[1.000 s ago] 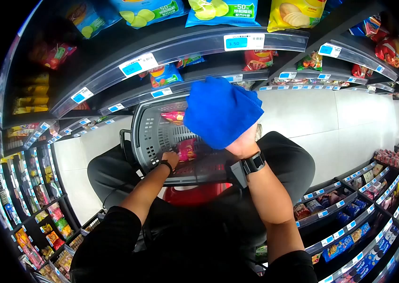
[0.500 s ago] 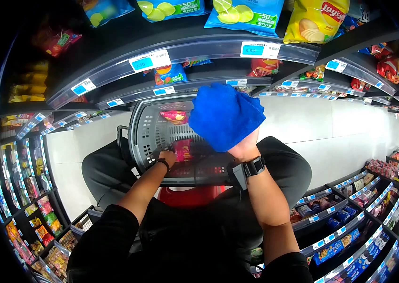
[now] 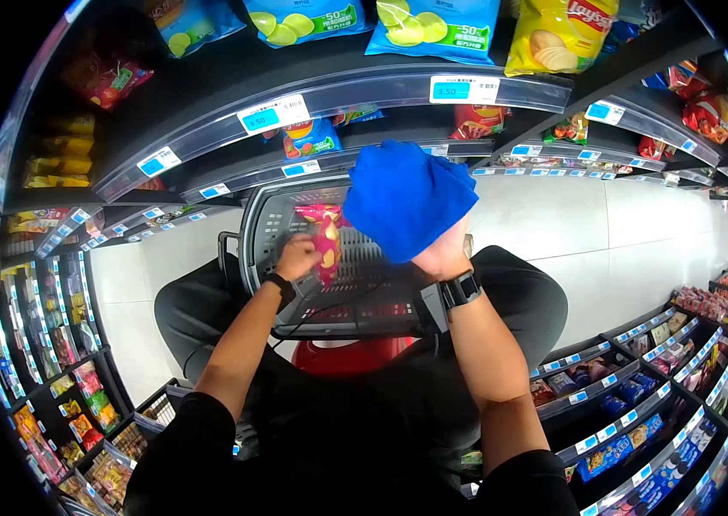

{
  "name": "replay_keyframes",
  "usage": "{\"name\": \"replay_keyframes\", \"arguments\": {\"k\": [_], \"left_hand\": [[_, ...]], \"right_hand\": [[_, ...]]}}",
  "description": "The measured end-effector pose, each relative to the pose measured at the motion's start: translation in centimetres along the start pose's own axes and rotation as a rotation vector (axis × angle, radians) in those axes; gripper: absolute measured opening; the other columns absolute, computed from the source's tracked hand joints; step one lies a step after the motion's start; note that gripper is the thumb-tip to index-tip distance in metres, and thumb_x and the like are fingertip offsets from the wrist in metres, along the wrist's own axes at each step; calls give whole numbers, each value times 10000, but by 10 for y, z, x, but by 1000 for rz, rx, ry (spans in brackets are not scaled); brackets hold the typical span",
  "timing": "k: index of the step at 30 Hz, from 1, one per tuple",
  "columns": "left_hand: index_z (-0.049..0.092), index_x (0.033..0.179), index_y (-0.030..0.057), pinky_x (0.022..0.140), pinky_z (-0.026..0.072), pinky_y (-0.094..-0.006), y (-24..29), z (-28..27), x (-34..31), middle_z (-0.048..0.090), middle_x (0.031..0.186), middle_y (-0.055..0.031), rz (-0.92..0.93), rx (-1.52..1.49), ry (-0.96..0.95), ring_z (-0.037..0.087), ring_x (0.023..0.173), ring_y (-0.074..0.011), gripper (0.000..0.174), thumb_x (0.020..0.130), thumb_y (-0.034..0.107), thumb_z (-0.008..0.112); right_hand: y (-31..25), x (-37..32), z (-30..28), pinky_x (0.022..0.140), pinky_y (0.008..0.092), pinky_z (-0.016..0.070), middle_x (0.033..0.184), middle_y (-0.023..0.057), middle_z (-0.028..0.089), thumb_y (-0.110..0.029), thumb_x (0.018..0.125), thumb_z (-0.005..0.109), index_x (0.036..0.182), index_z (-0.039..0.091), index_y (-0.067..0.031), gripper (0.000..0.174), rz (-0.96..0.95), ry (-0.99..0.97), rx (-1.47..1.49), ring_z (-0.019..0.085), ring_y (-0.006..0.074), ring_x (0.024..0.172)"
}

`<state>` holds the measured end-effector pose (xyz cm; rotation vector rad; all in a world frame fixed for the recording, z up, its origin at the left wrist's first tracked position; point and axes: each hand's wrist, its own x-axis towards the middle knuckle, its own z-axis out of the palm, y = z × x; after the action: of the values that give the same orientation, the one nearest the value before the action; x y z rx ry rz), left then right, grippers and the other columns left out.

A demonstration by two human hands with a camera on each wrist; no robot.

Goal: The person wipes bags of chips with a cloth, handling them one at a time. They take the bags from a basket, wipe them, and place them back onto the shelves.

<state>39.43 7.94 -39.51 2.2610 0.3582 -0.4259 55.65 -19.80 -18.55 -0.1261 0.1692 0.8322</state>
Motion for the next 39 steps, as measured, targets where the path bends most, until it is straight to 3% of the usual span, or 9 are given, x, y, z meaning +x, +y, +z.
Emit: {"name": "replay_keyframes", "arguments": {"k": [6,10,14,19,20,21,26,30,39], "left_hand": [[693,821,-40,931,424,-280,86,-90,-29,527,1387,-69,-7,-1015,247,540,1154,-148,155,805,75,591],[486,643,42,838,404,-251,156,-135,-72,341,1572,-130,239,-981,360,517,1194,-143,136,774,18,510],[505,657,33,1041,394,-359,236,-142,-112,316,1567,-201,497,-766,409,423,1366,-297,115,749,20,573],[535,643,58,1145,242,-522,270,-109,-130,435,1478,-247,804,-172,409,358,1401,-451,83,634,67,617],[538,644,60,1149,221,-541,276,-106,-138,459,1461,-231,796,-54,319,357,1398,-458,74,621,69,607],[541,646,61,1153,201,-561,281,-104,-147,483,1445,-216,784,62,229,355,1394,-465,68,608,71,598],[654,1213,170,1074,302,-569,282,-104,-153,501,1416,-182,836,187,264,449,1308,-415,600,614,161,681],[603,1296,184,1053,327,-573,302,-138,-152,413,1487,-169,874,431,163,400,1347,-386,826,539,406,847],[453,1415,101,1094,349,-463,271,-105,-117,442,1411,-199,741,186,132,420,1321,-399,945,597,356,850]], "right_hand": [[7,-3,13,1122,478,334,1454,110,485,-550,980,404,1420,456,-112,623,-43,7,-72,471,321,1306],[12,4,-11,1113,484,345,1423,117,513,-556,968,412,1408,474,-107,632,10,-176,-22,491,331,1287],[35,12,-44,1060,491,404,1325,104,577,-574,959,410,1330,537,-109,608,142,-230,65,558,301,1193],[87,-17,3,1052,471,428,1325,115,578,-648,965,319,1351,510,-113,687,54,159,-237,544,298,1228],[91,-4,-42,1088,462,406,1385,130,534,-642,981,276,1406,460,-106,708,135,-526,212,510,284,1285],[91,-8,-40,1087,461,408,1384,130,535,-636,984,276,1406,460,-106,702,79,-478,121,511,282,1285],[85,-29,-36,1085,456,415,1378,128,539,-607,998,275,1403,460,-106,670,93,-52,-277,516,272,1281],[82,-45,-41,1083,452,421,1373,127,542,-583,1010,274,1401,461,-106,645,230,-63,-446,519,264,1279],[95,-52,-18,1033,413,472,1287,106,597,-539,1031,289,1371,481,-112,579,183,73,-193,593,229,1174]]}}
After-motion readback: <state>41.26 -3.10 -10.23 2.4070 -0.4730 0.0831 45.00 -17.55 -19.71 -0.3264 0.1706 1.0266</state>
